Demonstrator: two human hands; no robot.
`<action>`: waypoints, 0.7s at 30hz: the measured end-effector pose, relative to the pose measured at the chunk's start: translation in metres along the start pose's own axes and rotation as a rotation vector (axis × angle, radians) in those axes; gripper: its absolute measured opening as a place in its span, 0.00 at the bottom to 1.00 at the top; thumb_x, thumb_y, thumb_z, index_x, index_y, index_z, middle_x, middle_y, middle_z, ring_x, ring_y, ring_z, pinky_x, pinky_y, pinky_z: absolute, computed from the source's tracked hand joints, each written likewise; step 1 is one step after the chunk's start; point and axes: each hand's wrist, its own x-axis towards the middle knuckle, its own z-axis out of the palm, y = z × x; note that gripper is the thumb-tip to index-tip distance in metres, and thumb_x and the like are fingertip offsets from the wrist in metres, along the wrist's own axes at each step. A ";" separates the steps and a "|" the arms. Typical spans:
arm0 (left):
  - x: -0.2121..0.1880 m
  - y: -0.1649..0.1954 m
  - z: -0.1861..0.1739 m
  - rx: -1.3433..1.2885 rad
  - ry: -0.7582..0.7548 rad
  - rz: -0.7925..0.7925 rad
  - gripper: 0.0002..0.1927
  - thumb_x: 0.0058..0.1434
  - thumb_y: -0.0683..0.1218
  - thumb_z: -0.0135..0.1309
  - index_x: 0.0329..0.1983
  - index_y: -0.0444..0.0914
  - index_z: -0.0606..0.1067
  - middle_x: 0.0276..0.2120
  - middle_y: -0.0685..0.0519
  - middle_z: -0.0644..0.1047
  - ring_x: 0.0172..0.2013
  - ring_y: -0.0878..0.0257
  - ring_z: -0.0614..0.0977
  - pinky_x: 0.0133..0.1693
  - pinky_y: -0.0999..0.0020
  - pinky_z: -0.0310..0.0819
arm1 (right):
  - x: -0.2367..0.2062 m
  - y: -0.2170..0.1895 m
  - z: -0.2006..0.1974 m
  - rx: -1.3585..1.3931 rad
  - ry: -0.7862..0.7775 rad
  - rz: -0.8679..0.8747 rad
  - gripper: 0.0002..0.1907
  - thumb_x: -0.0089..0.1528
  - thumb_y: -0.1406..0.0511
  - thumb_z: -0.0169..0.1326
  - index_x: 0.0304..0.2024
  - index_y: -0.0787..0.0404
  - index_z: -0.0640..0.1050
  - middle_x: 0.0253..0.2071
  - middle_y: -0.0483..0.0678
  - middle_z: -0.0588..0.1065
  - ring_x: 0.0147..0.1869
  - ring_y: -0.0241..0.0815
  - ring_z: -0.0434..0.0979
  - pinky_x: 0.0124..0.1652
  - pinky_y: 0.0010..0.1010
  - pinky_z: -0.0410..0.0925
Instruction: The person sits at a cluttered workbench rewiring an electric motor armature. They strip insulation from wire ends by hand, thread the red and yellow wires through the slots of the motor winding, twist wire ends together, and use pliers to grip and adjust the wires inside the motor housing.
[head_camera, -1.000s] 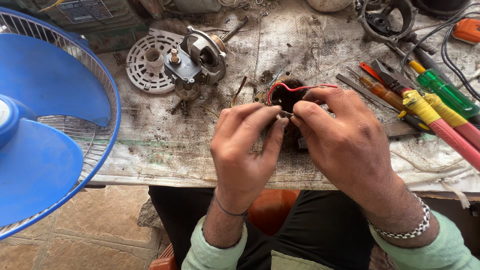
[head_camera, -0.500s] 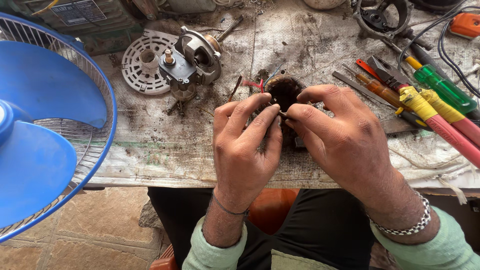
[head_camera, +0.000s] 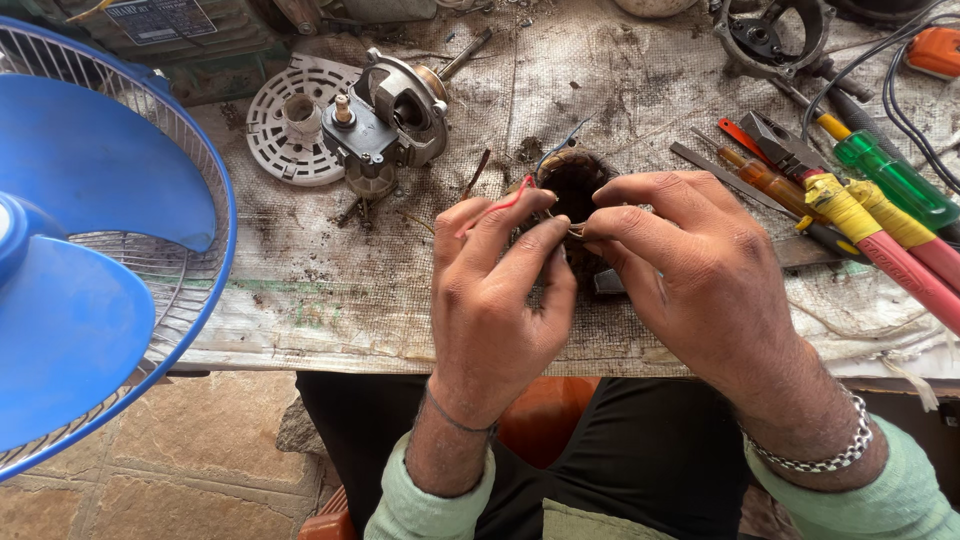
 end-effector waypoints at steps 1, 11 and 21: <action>0.000 0.001 -0.001 0.012 -0.019 0.006 0.14 0.60 0.36 0.61 0.50 0.36 0.81 0.55 0.51 0.79 0.58 0.51 0.76 0.61 0.59 0.72 | -0.002 0.001 0.000 0.001 0.002 0.005 0.10 0.59 0.73 0.64 0.43 0.62 0.81 0.48 0.50 0.78 0.56 0.52 0.78 0.51 0.41 0.72; -0.004 0.004 0.000 0.125 -0.083 0.009 0.19 0.59 0.35 0.61 0.53 0.41 0.82 0.55 0.59 0.80 0.50 0.56 0.75 0.54 0.62 0.73 | -0.007 0.014 0.000 -0.036 -0.053 0.109 0.41 0.54 0.59 0.72 0.62 0.67 0.66 0.59 0.64 0.70 0.62 0.62 0.74 0.58 0.48 0.70; -0.002 -0.007 0.003 0.126 -0.104 0.041 0.19 0.59 0.37 0.62 0.54 0.42 0.82 0.55 0.59 0.80 0.50 0.57 0.76 0.52 0.61 0.72 | -0.003 0.018 0.014 -0.110 -0.265 0.366 0.61 0.48 0.48 0.71 0.71 0.71 0.57 0.47 0.64 0.75 0.54 0.61 0.76 0.52 0.49 0.69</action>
